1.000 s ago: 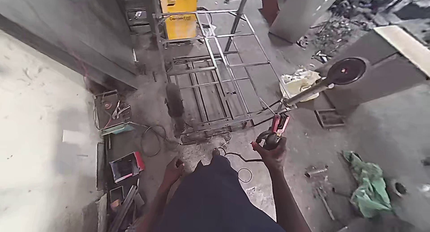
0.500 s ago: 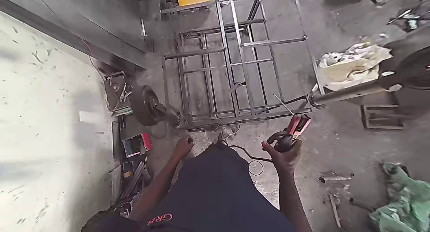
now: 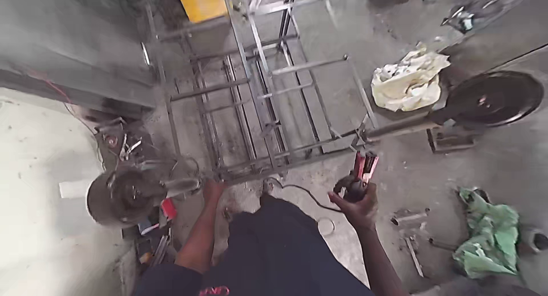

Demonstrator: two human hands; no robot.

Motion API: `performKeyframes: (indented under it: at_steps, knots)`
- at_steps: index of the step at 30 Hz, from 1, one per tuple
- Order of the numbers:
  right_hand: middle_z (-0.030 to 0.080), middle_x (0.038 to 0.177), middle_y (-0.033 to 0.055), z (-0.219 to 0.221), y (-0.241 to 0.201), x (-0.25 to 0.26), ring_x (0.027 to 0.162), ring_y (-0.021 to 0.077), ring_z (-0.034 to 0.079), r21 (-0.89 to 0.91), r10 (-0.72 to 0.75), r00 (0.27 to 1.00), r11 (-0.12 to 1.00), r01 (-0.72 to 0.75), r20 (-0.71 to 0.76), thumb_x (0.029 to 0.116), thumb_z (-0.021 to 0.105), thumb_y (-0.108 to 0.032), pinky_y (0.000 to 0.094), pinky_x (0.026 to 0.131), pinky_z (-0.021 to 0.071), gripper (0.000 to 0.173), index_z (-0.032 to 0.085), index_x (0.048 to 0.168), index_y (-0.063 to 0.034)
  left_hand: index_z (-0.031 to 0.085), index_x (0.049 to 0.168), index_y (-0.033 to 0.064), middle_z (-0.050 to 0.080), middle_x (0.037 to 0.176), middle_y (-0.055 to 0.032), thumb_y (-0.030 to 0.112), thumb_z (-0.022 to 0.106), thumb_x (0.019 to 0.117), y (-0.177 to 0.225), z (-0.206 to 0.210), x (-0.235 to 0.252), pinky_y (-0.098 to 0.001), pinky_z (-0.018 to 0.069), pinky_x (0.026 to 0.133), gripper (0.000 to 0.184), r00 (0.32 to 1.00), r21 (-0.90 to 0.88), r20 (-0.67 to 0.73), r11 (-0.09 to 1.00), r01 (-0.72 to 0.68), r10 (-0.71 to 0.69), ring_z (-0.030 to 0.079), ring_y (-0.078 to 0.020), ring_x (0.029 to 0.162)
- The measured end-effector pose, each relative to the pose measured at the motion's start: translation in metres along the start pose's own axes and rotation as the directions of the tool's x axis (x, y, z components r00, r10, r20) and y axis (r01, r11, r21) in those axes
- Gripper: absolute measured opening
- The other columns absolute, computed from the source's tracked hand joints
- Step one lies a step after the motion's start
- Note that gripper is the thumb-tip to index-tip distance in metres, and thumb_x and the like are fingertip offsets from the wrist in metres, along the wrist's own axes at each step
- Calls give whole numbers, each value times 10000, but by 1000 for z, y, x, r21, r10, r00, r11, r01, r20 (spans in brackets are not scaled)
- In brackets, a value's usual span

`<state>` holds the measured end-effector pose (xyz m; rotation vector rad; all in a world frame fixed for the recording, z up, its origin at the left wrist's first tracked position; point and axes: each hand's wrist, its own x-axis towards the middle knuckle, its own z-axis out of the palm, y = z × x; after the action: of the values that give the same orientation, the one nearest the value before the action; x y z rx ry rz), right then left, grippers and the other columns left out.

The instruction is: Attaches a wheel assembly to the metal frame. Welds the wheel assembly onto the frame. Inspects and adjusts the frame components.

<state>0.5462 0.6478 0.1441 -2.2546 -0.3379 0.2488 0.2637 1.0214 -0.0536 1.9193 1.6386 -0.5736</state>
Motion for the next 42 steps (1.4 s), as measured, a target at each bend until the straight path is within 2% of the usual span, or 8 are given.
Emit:
performKeyframes:
  at_steps: [4,8,12,15,20,24,30,42]
  knots:
    - [650,853,80,-6,8,7,656,143,603,-25,16,999,1000,-18,-49,565,887,-550,406,602,546,971,526,1263,20,394,1544,9,447,1530,-273,469,671,950,8,1,23,-599,494,1043,801,993,21,-49,994,107,-106,551,-431,1318]
    - [645,819,70,-14,11,6,626,151,586,-80,52,995,995,-59,-84,534,864,-575,428,575,524,952,551,1236,-13,308,1592,60,441,1531,-271,403,689,947,9,5,29,-586,538,980,824,981,57,-54,980,192,-189,610,-422,1243]
    - [650,817,90,-18,12,7,639,184,598,-117,65,994,990,-76,-88,533,857,-571,466,582,516,951,555,1239,-10,397,1521,28,636,1305,-255,386,712,914,11,6,35,-596,557,925,772,977,56,-93,979,198,-193,666,-407,1152]
    - [650,817,74,-18,11,13,632,159,602,-92,45,996,994,-52,-75,551,866,-549,434,578,534,942,543,1245,0,468,1481,11,632,1321,-258,417,691,933,15,2,31,-597,536,965,717,976,56,-88,977,206,-201,649,-407,1189]
    - [655,857,83,-19,8,13,672,155,613,-94,9,999,996,-12,-40,577,892,-502,416,621,547,919,529,1243,16,520,1452,64,633,1332,-240,377,698,927,5,3,33,-632,521,962,637,985,1,-72,987,159,-159,645,-411,1192]
    - [656,889,81,-15,9,12,713,136,631,-88,21,1000,996,-22,-9,591,900,-501,389,656,559,928,507,1250,22,489,1478,34,572,1411,-250,384,733,902,-8,6,34,-622,501,1011,717,984,9,-50,985,174,-173,596,-413,1265]
    - [639,856,55,-6,9,10,666,113,614,-63,18,1000,998,-17,20,592,905,-493,364,618,558,907,508,1233,13,573,1382,24,628,1329,-253,365,706,936,-16,0,39,-635,480,1027,577,990,-11,22,990,140,-140,608,-420,1245]
    - [638,856,22,-5,12,1,661,85,609,-21,18,1000,1000,-17,18,609,910,-462,323,619,558,876,514,1239,-1,597,1335,-8,621,1313,-287,389,744,921,-24,6,43,-638,464,1043,592,988,-70,35,986,154,-152,590,-442,1255]
